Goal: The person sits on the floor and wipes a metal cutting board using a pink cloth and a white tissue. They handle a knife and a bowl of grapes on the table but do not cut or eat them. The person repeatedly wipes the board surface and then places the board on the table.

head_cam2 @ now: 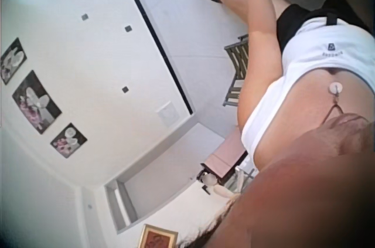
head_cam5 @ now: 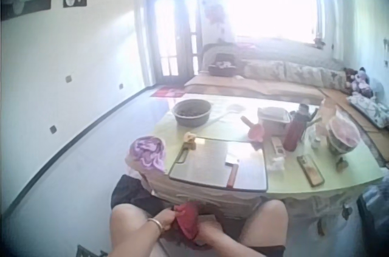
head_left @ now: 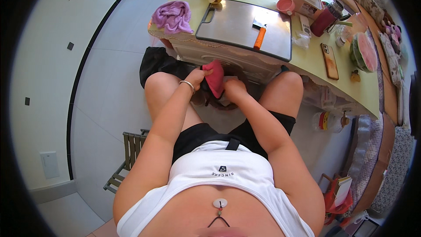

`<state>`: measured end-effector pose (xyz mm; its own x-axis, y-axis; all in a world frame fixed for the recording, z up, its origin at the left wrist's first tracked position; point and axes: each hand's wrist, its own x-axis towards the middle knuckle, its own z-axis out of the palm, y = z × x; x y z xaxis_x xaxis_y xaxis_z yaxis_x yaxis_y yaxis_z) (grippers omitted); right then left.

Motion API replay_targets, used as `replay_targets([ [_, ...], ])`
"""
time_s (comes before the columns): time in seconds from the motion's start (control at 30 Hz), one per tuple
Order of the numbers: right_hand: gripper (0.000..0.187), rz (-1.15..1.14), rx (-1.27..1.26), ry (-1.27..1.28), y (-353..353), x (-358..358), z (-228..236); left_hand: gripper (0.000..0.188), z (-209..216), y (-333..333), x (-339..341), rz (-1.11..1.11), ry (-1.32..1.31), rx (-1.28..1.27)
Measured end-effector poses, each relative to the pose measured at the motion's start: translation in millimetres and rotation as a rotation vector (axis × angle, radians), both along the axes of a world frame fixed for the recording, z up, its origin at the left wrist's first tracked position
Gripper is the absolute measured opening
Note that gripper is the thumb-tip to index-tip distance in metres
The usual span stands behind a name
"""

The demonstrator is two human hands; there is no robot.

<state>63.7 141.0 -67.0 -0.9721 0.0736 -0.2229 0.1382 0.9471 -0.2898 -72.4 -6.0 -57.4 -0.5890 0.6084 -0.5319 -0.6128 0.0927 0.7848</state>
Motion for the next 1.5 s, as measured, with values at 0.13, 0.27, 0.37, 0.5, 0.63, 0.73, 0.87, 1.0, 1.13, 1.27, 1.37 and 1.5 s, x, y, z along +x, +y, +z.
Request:
replay_targets([
  [0.13, 0.023, -0.054, -0.146, 0.335, 0, 0, 3, 0.031, 7, 1, 5, -0.010, 0.088, -0.120],
  [0.27, 0.021, -0.031, -0.107, 0.071, 0, -4, -2, 0.030, -1, -2, 0, -0.003, 0.058, -0.064],
  [0.37, 0.023, -0.063, -0.182, 0.125, -5, -2, 11, 0.030, -5, -7, -3, 0.030, 0.067, -0.047],
  [0.5, 0.023, 0.176, -0.298, 0.598, -8, -1, 26, 0.030, -2, -8, -3, 0.035, 0.097, -0.049],
  [0.63, 0.027, 0.071, -0.005, -0.076, -4, -5, -2, 0.027, 0, -5, -4, 0.079, 0.093, -0.041],
  [0.73, 0.027, 0.029, -0.071, -0.053, -3, -2, 7, 0.027, 1, -8, -2, 0.100, 0.107, -0.041],
  [0.87, 0.026, 0.104, -0.215, 0.301, -9, 2, 21, 0.028, 2, -7, -2, 0.044, 0.135, -0.078],
  [1.0, 0.025, 0.049, 0.051, -0.180, -3, 0, -3, 0.029, 1, -5, -4, 0.059, 0.138, -0.061],
  [1.13, 0.025, 0.019, -0.111, 0.071, -7, -3, 18, 0.031, 1, -10, -3, 0.080, 0.124, -0.078],
  [1.27, 0.022, 0.039, -0.198, -0.041, -4, 1, 10, 0.034, 10, -4, -2, 0.079, 0.155, -0.069],
  [1.37, 0.021, -0.152, -0.099, -0.128, -2, -1, 12, 0.039, 3, -8, -3, 0.123, 0.152, -0.046],
  [1.5, 0.019, -0.376, -0.484, 0.395, 2, -7, 25, 0.038, -32, -27, -26, 0.231, 0.063, -0.030],
])
